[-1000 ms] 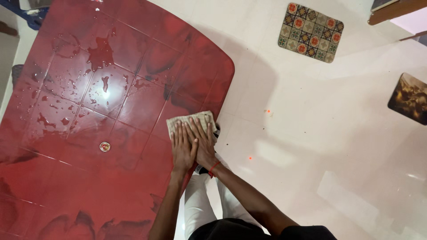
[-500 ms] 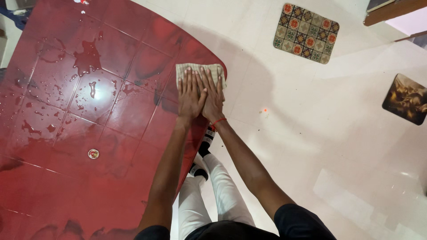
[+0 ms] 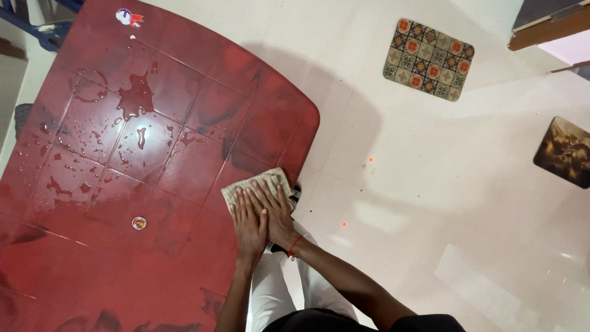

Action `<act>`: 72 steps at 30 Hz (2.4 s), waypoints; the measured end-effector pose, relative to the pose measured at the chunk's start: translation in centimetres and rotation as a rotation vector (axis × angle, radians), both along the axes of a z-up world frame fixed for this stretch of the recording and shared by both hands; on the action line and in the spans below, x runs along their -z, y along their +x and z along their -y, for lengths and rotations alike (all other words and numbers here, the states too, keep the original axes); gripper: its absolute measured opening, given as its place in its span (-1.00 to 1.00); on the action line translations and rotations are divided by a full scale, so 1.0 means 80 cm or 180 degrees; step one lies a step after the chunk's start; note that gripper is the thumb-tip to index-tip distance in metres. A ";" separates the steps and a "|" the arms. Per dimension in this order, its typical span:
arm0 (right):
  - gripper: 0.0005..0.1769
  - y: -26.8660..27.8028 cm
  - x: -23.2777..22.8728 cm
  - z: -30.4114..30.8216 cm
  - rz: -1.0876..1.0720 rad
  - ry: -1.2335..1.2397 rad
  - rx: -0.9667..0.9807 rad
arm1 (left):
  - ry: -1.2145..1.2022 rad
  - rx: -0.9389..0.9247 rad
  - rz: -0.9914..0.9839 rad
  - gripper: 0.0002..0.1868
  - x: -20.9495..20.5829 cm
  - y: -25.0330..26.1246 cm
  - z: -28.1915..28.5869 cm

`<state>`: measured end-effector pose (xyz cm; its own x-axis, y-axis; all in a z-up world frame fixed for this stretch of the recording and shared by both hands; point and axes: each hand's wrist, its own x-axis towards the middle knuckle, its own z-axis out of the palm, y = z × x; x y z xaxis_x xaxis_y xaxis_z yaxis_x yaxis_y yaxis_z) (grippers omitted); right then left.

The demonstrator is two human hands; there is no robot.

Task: The person cleans a red plastic table by wiping the surface with a cloth, repeatedly moving the cloth across different sections and folding it to use different sides.

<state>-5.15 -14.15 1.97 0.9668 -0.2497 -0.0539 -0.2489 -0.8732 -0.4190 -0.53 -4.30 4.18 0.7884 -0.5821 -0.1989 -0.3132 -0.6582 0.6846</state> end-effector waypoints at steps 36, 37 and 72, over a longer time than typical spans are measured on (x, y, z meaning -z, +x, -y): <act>-0.21 0.046 0.008 0.006 -0.0203 -0.0247 -0.0844 | 0.0248 -0.0836 0.0355 -0.23 0.028 0.018 0.005; -0.23 0.068 0.018 0.013 -0.0069 -0.0514 -0.0906 | 0.0240 -0.0902 0.0433 -0.23 0.035 0.036 0.009; -0.15 0.041 -0.017 -0.007 -0.0138 -0.1172 -0.1394 | 0.0064 -0.0972 0.0490 -0.21 0.028 0.001 -0.029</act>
<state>-1.88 -13.57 3.29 0.9831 0.1639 -0.0811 0.1589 -0.9851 -0.0653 -0.42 -1.98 1.91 0.9474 -0.3117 -0.0730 -0.1983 -0.7504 0.6306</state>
